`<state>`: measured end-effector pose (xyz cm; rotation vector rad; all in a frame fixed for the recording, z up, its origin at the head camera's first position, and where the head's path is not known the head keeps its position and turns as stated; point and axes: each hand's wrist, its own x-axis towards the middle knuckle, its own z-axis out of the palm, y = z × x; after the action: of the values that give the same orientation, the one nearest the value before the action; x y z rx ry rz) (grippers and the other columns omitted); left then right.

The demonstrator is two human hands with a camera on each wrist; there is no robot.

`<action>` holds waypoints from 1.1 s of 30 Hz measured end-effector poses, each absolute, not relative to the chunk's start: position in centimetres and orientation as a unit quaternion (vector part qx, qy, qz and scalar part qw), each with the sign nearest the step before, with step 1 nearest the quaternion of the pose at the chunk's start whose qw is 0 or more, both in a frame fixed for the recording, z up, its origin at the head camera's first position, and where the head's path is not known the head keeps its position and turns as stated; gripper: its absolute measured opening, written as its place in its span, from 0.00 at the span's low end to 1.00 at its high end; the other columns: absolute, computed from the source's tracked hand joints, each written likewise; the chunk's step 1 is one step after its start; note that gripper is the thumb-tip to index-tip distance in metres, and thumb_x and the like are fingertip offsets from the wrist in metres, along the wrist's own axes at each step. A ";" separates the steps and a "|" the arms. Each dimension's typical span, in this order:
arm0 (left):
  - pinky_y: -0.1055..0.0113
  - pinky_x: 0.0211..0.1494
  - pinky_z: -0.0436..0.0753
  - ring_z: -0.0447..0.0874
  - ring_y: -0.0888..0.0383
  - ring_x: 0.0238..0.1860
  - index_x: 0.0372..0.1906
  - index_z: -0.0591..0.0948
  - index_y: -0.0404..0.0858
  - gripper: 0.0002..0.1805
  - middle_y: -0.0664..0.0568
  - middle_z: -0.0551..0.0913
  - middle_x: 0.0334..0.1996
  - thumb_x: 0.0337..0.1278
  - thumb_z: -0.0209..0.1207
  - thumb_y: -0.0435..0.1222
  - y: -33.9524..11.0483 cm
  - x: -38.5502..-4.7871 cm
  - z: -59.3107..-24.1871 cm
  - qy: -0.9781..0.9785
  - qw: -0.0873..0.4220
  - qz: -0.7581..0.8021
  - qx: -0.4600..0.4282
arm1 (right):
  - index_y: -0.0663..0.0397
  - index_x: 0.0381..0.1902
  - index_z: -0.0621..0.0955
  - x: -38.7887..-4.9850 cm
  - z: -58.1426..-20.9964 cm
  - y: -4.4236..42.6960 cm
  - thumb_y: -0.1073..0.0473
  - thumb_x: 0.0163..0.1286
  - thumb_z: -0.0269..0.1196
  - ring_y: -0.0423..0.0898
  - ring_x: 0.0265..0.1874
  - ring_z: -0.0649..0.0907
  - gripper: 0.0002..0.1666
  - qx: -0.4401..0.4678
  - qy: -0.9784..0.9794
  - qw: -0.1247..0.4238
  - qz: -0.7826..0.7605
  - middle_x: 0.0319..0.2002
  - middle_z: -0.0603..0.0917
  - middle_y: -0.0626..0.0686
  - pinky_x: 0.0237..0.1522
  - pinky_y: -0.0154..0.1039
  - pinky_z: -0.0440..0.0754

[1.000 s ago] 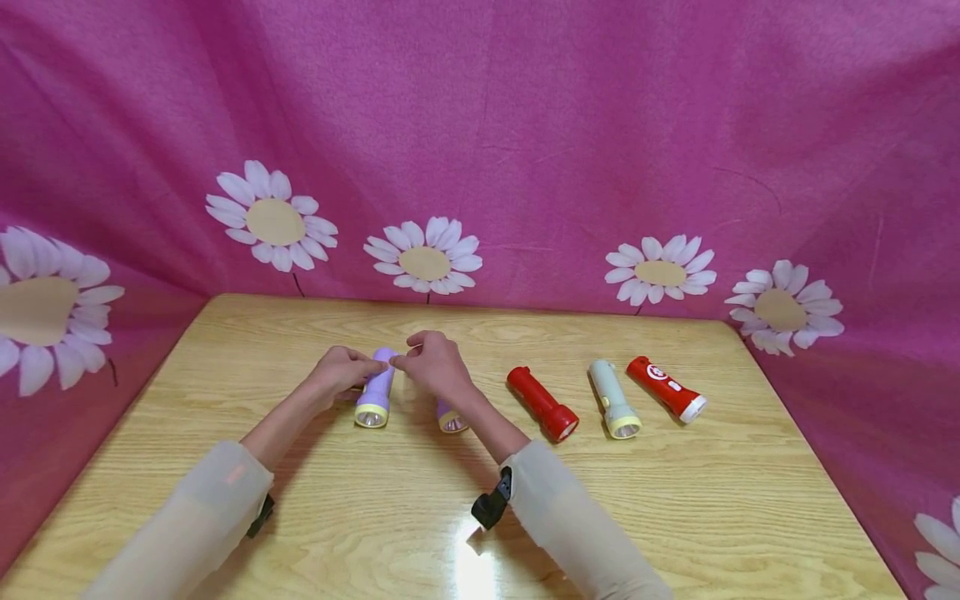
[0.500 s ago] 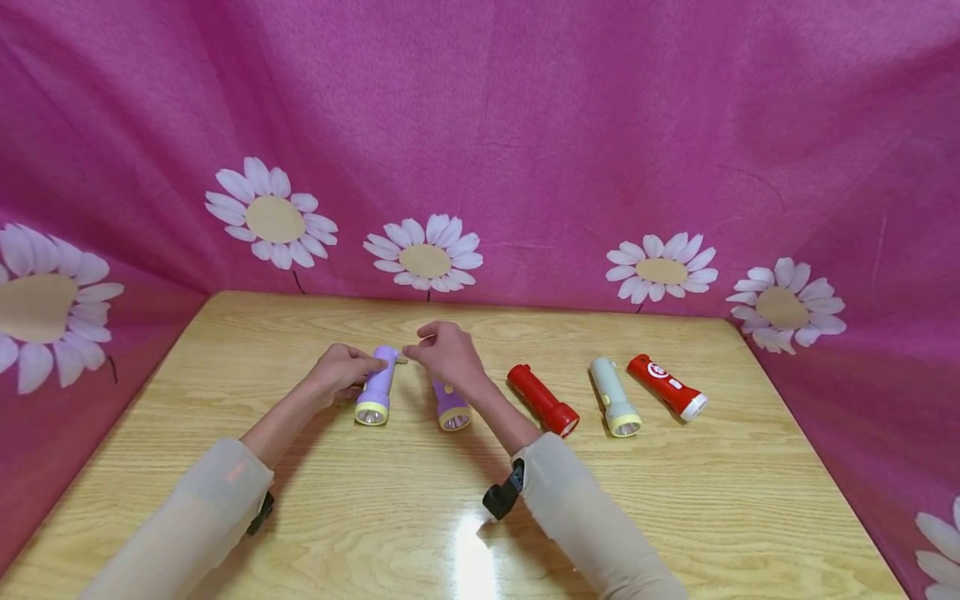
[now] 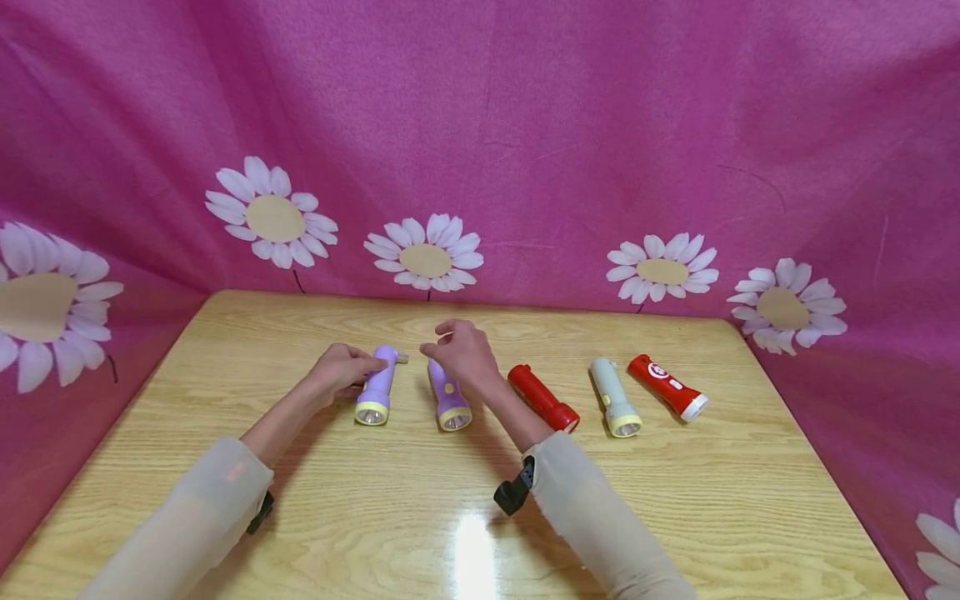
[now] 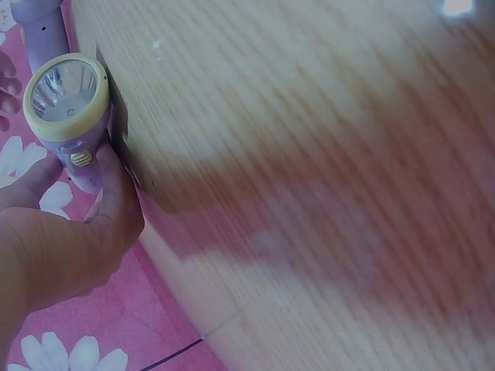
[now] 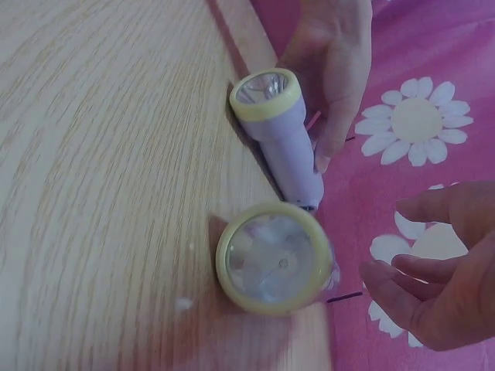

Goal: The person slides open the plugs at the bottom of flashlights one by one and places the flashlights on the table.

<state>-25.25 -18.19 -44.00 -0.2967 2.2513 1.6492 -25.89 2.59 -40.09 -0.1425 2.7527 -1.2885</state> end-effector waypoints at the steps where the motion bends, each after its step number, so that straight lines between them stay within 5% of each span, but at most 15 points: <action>1: 0.62 0.43 0.87 0.80 0.54 0.40 0.55 0.75 0.21 0.22 0.41 0.80 0.43 0.66 0.61 0.36 -18.2 -25.2 -44.0 0.791 0.167 0.579 -0.104 | 0.62 0.56 0.81 -25.9 -40.2 2.7 0.53 0.64 0.71 0.49 0.41 0.83 0.27 -0.047 0.904 0.050 -0.422 0.43 0.86 0.54 0.43 0.43 0.81; 18: 0.64 0.42 0.87 0.81 0.55 0.40 0.55 0.76 0.21 0.22 0.41 0.80 0.45 0.66 0.61 0.36 -18.2 -25.4 -44.0 0.792 0.167 0.577 -0.108 | 0.65 0.55 0.80 -26.4 -40.7 4.8 0.51 0.62 0.72 0.50 0.43 0.83 0.30 -0.037 0.919 0.069 -0.387 0.43 0.86 0.57 0.45 0.44 0.81; 27: 0.63 0.43 0.87 0.81 0.54 0.41 0.55 0.75 0.21 0.22 0.40 0.80 0.45 0.66 0.61 0.35 -18.2 -25.2 -44.0 0.792 0.166 0.577 -0.109 | 0.68 0.55 0.80 -26.5 -41.5 5.5 0.50 0.61 0.72 0.54 0.51 0.81 0.32 -0.047 0.928 0.095 -0.357 0.53 0.83 0.61 0.53 0.46 0.80; 30: 0.62 0.44 0.87 0.81 0.54 0.42 0.55 0.75 0.21 0.22 0.40 0.80 0.45 0.66 0.62 0.36 -18.2 -25.3 -44.0 0.793 0.165 0.575 -0.111 | 0.66 0.50 0.81 -26.6 -41.7 5.6 0.50 0.60 0.72 0.50 0.44 0.81 0.28 -0.046 0.930 0.106 -0.350 0.46 0.84 0.58 0.46 0.41 0.81; 33: 0.62 0.44 0.87 0.81 0.54 0.42 0.55 0.76 0.21 0.22 0.40 0.80 0.45 0.66 0.62 0.36 -18.2 -25.3 -44.0 0.794 0.165 0.575 -0.113 | 0.61 0.34 0.80 -26.7 -41.9 5.7 0.50 0.60 0.73 0.44 0.29 0.79 0.19 -0.043 0.927 0.121 -0.352 0.29 0.82 0.52 0.31 0.35 0.77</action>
<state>-25.33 -18.17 -44.01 -0.3223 2.2613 1.6371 -26.67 5.70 -41.92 -0.1247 2.7080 -1.0287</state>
